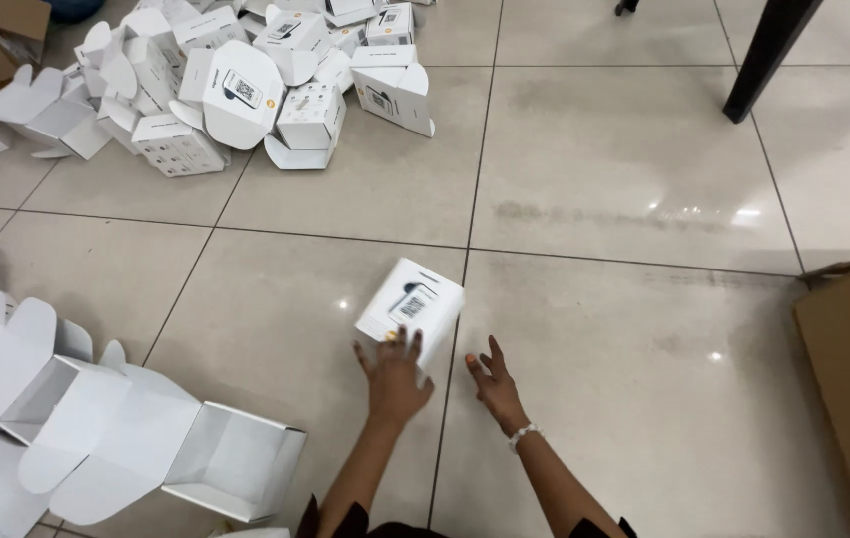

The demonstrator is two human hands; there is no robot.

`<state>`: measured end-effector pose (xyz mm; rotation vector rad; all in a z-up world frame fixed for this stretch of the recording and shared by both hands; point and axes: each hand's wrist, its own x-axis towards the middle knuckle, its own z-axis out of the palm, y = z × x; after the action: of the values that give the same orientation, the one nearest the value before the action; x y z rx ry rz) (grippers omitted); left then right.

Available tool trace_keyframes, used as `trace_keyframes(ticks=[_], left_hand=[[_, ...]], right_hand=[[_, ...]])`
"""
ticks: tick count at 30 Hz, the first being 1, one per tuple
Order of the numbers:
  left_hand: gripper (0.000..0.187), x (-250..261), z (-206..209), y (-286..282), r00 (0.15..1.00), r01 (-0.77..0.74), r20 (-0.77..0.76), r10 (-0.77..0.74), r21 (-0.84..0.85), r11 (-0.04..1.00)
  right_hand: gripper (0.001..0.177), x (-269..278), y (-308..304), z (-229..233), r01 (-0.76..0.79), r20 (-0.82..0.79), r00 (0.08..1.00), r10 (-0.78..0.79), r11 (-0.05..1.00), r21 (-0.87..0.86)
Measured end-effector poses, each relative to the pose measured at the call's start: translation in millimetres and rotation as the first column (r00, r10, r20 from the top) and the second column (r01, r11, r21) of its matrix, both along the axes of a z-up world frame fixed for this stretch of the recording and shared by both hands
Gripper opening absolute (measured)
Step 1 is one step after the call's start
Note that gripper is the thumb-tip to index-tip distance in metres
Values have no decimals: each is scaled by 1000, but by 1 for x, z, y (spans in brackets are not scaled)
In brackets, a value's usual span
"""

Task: The person places electronic devices and cables into packaging boxes.

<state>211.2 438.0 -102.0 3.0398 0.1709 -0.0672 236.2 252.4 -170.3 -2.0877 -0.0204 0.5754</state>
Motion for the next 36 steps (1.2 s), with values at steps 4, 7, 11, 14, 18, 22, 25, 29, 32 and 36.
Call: trace_keyframes(ticks=[4,7,11,14,18,22,25,29,32,36], left_hand=[[84,-68,5,-98,962,252,-56,-267,-195,948],[91,-107,31,-164,914,348,-137,-381,-216,912],[85,-157,16,-217,836,441,-173,-521,-354,825],[79,-173,-32,-244,763,552,-72,-642,-446,705],[77,-161,-109,-253,992,103,27,-126,-757,645],[87,-157,-103,-262,928,-362,-371,26,-887,287],[95,-166,-77,-258,918,-339,-393,-60,-852,398],[99,-172,-81,-264,839,-526,-540,-71,-837,152],[100,-176,-91,-276,844,-537,-535,-42,-837,-103],[105,-182,-93,-277,872,-487,-489,-9,-867,-106]], right_hand=[[87,-36,-61,-20,303,-136,953,-271,870,390],[91,-82,-126,-12,427,-245,904,-352,783,453],[86,-150,-213,13,515,-324,852,-412,771,374],[83,-185,-267,14,536,-329,833,-444,795,285],[72,-213,-298,2,591,-493,760,-423,765,256],[68,-207,-295,18,596,-482,774,-410,730,336],[71,-209,-290,50,573,-497,797,-344,691,440],[78,-208,-281,30,581,-431,811,-396,635,509],[83,-200,-274,-32,759,-564,650,-510,405,510],[90,-199,-270,-80,800,-648,579,-494,189,570]])
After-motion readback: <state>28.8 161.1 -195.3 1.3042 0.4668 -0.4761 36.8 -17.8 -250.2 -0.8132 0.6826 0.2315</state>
